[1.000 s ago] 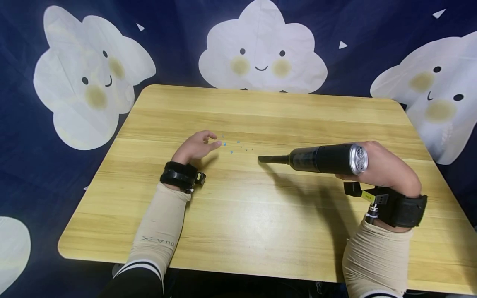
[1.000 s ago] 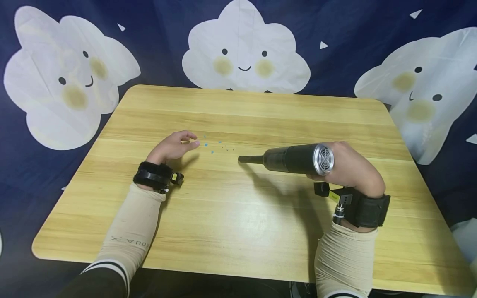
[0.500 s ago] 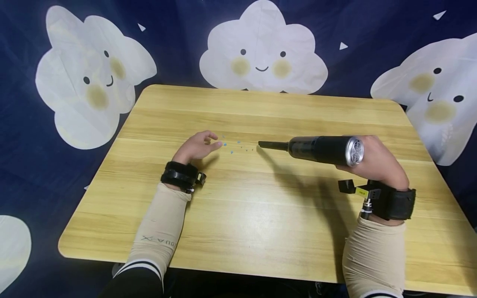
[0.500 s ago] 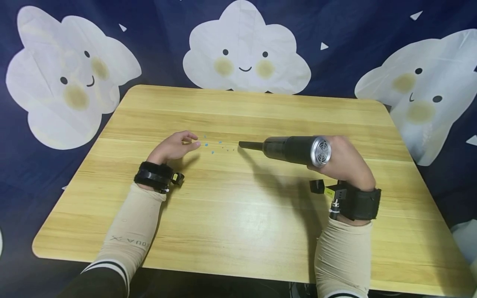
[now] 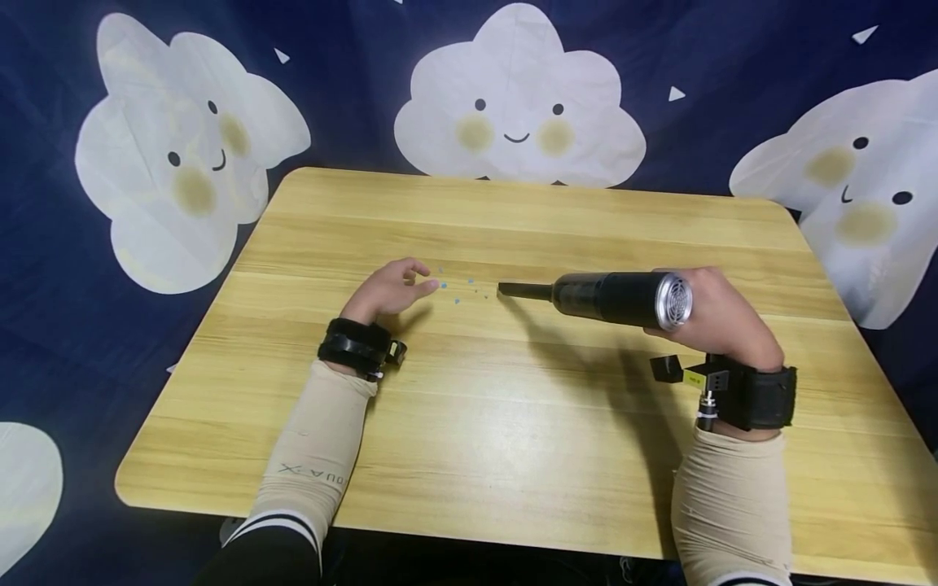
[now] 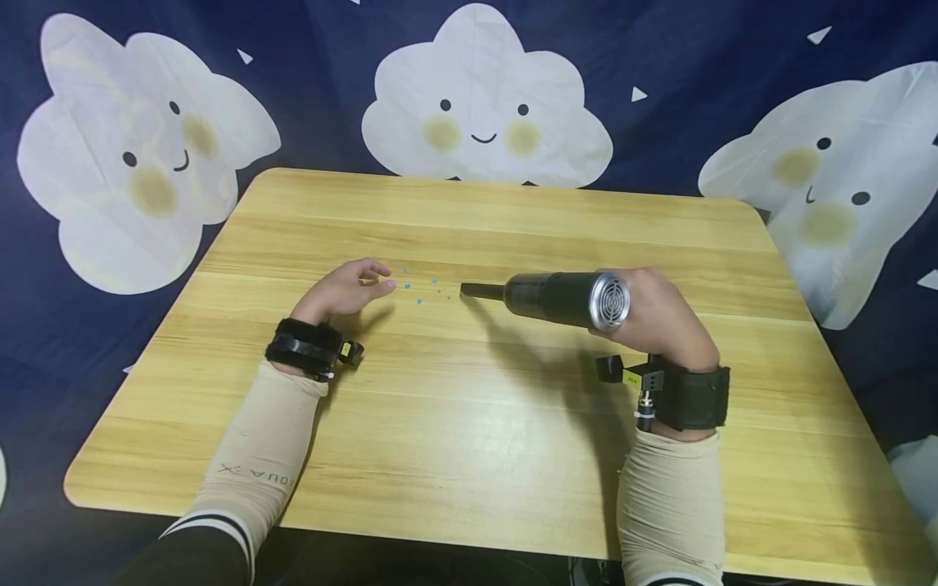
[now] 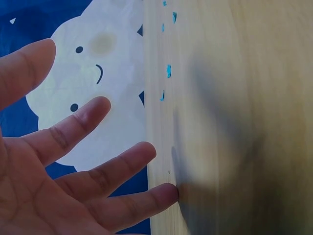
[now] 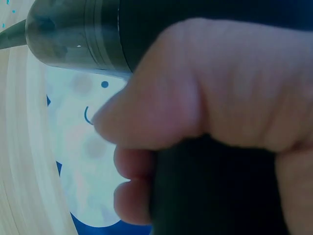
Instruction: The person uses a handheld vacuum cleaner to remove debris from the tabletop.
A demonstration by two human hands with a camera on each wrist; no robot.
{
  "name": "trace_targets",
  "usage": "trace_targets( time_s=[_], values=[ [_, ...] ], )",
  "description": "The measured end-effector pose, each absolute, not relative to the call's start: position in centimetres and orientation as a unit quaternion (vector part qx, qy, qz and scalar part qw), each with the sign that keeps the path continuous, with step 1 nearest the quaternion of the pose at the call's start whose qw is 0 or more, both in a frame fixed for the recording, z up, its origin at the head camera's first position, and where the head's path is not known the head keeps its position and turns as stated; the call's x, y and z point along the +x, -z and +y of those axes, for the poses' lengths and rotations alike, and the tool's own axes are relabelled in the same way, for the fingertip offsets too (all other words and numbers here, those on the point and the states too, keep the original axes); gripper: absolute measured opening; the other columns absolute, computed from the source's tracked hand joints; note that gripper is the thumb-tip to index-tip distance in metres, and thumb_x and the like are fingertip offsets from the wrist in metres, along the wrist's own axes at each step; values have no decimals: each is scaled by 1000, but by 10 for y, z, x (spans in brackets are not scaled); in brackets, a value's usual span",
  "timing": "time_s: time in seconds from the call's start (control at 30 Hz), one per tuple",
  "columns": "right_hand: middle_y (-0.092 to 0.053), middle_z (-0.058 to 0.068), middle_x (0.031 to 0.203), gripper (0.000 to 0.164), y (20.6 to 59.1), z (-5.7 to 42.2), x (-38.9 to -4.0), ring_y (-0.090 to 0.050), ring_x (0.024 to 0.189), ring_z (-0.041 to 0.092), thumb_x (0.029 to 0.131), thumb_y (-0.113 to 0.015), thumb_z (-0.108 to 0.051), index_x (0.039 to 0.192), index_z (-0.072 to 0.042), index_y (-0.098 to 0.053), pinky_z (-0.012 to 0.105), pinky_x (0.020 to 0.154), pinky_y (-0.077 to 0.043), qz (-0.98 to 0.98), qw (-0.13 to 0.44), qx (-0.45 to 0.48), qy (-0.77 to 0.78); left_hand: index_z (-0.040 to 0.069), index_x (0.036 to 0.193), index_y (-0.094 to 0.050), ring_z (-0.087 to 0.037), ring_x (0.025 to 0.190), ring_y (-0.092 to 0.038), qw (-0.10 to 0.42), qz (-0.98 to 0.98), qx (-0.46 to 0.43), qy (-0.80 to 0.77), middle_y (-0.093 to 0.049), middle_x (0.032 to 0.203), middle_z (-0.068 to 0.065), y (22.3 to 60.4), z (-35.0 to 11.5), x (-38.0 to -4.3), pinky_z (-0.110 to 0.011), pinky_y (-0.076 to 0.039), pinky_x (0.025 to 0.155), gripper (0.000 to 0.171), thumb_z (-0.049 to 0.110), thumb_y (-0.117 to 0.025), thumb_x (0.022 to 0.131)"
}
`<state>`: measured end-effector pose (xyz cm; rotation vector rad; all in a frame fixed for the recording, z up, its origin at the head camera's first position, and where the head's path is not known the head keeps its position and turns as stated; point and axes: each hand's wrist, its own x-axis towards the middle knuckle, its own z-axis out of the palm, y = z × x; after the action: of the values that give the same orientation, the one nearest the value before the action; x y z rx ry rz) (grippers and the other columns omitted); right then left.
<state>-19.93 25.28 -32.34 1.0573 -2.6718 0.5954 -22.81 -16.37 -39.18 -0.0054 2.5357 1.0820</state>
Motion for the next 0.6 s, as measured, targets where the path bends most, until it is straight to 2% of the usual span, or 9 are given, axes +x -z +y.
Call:
trace_targets(
  time_s=[0.6],
  values=[
    [-52, -4, 61, 31, 323, 247, -198, -50, 57, 15, 56, -76, -1, 71, -14, -53, 38, 53, -45, -906, 83, 357, -211, 12, 132, -47, -41, 125, -42, 195, 903, 3, -383, -43, 142, -21, 391, -164, -227, -58, -39, 100, 49, 44, -54, 95]
  ],
)
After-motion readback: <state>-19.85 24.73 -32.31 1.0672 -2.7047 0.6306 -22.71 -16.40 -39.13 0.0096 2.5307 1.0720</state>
